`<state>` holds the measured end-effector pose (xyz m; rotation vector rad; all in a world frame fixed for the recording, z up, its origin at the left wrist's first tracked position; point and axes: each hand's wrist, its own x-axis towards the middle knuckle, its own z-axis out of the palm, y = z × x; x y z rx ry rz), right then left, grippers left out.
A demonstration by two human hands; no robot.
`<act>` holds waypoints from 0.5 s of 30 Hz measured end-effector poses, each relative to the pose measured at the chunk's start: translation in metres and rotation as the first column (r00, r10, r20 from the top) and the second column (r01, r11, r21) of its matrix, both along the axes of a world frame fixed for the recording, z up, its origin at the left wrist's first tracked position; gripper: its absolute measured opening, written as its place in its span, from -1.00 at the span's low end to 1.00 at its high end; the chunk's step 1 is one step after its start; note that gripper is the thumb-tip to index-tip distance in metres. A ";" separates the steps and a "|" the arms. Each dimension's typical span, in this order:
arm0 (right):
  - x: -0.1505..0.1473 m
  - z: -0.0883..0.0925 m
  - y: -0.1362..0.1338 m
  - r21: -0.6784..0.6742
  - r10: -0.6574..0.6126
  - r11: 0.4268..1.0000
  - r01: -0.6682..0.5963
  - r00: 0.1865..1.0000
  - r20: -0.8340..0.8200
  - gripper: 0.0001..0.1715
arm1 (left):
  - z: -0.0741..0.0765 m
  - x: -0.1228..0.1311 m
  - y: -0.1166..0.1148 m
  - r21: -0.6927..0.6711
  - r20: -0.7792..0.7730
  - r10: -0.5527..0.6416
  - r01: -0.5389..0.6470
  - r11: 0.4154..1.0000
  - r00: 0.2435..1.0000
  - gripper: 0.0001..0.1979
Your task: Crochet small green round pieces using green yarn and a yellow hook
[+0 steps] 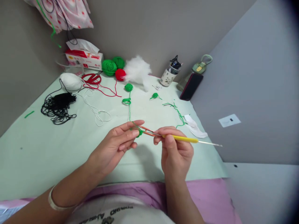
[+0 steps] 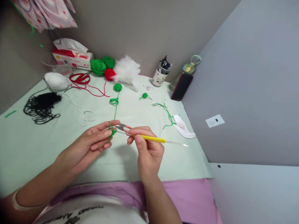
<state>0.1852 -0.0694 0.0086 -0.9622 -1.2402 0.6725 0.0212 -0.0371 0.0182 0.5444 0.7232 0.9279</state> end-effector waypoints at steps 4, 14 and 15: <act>-0.004 0.000 0.003 -0.019 0.110 0.994 -0.111 0.993 -0.049 -0.81 | -0.002 0.002 -0.003 0.150 -0.099 0.036 -0.021 0.988 0.994 -0.73; -0.001 -0.004 0.003 -0.118 0.137 0.980 -0.160 0.974 -0.179 -0.81 | -0.005 0.000 -0.008 0.196 -0.142 0.044 -0.015 0.980 0.989 -0.64; 0.000 -0.004 0.004 -0.118 0.143 0.979 -0.167 0.972 -0.189 -0.80 | -0.004 0.000 -0.008 0.198 -0.145 0.040 -0.010 0.980 0.989 -0.65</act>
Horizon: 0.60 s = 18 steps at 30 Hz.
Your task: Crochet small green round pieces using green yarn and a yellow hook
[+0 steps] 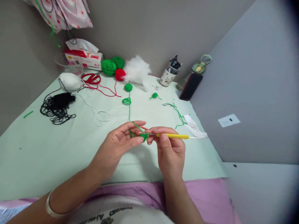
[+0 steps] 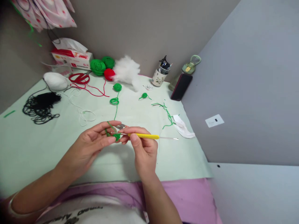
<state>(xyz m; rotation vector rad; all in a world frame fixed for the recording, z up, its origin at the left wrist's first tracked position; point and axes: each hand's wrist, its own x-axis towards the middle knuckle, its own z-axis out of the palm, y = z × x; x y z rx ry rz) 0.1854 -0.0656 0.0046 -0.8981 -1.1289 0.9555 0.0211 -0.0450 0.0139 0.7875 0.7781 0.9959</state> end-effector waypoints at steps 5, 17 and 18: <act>0.002 0.003 0.000 0.010 0.033 0.999 -0.033 0.999 -0.021 -0.75 | 0.002 -0.002 0.000 0.011 -0.027 -0.010 0.010 1.000 1.000 -0.75; 0.002 -0.002 -0.012 0.478 -0.283 0.876 -0.059 0.740 0.611 -0.59 | 0.004 0.000 -0.003 0.141 -0.171 0.152 -0.129 0.982 0.973 -0.65; 0.002 -0.004 -0.012 0.514 -0.339 0.856 -0.061 0.685 0.645 -0.55 | 0.004 0.001 -0.003 0.116 -0.136 0.135 -0.120 0.986 0.981 -0.62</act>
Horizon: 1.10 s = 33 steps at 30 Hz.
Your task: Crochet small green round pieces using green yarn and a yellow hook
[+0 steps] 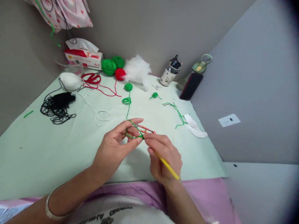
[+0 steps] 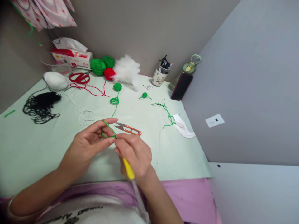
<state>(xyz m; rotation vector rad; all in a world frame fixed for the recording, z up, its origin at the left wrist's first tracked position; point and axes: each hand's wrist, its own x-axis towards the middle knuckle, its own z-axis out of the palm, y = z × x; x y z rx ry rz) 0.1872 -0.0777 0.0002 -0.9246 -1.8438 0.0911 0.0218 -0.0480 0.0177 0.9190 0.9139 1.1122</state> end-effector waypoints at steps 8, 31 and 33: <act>-0.001 0.001 0.001 -0.116 -0.039 0.993 0.003 0.949 -0.312 -0.68 | -0.003 -0.002 0.006 -0.283 0.411 -0.175 0.307 0.909 0.895 -0.64; -0.004 0.005 0.012 -0.313 -0.002 0.916 -0.250 0.779 -0.627 -0.81 | -0.007 0.002 0.007 -0.125 0.276 -0.156 0.196 0.973 0.949 -0.76; -0.007 0.005 0.012 -0.313 -0.006 0.923 -0.223 0.807 -0.591 -0.80 | -0.007 0.003 0.005 -0.109 0.246 -0.162 0.194 0.975 0.956 -0.72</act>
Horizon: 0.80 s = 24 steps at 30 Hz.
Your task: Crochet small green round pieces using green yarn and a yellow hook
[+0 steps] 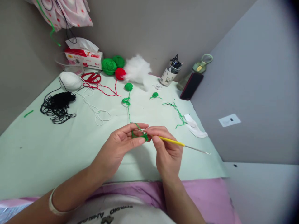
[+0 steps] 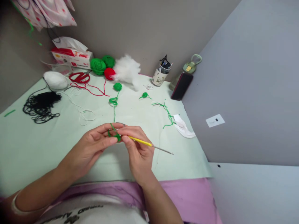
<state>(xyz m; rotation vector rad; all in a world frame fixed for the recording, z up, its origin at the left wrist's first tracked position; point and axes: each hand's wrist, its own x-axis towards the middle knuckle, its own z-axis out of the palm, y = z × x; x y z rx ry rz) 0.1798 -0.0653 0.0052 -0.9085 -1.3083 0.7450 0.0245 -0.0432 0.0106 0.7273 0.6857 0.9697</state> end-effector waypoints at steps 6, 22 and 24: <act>0.002 -0.003 -0.001 -0.080 0.063 0.994 -0.076 0.987 -0.146 -0.80 | -0.002 -0.003 0.000 0.053 -0.035 0.009 -0.007 0.999 0.999 -0.66; 0.006 0.003 -0.009 0.186 -0.051 0.982 0.007 0.971 0.232 -0.71 | 0.008 -0.008 -0.002 0.176 -0.278 0.159 -0.113 0.978 0.947 -0.75; 0.007 0.002 -0.009 0.289 -0.099 0.957 -0.010 0.928 0.360 -0.69 | 0.011 -0.006 -0.003 0.221 -0.332 0.227 -0.159 0.962 0.916 -0.75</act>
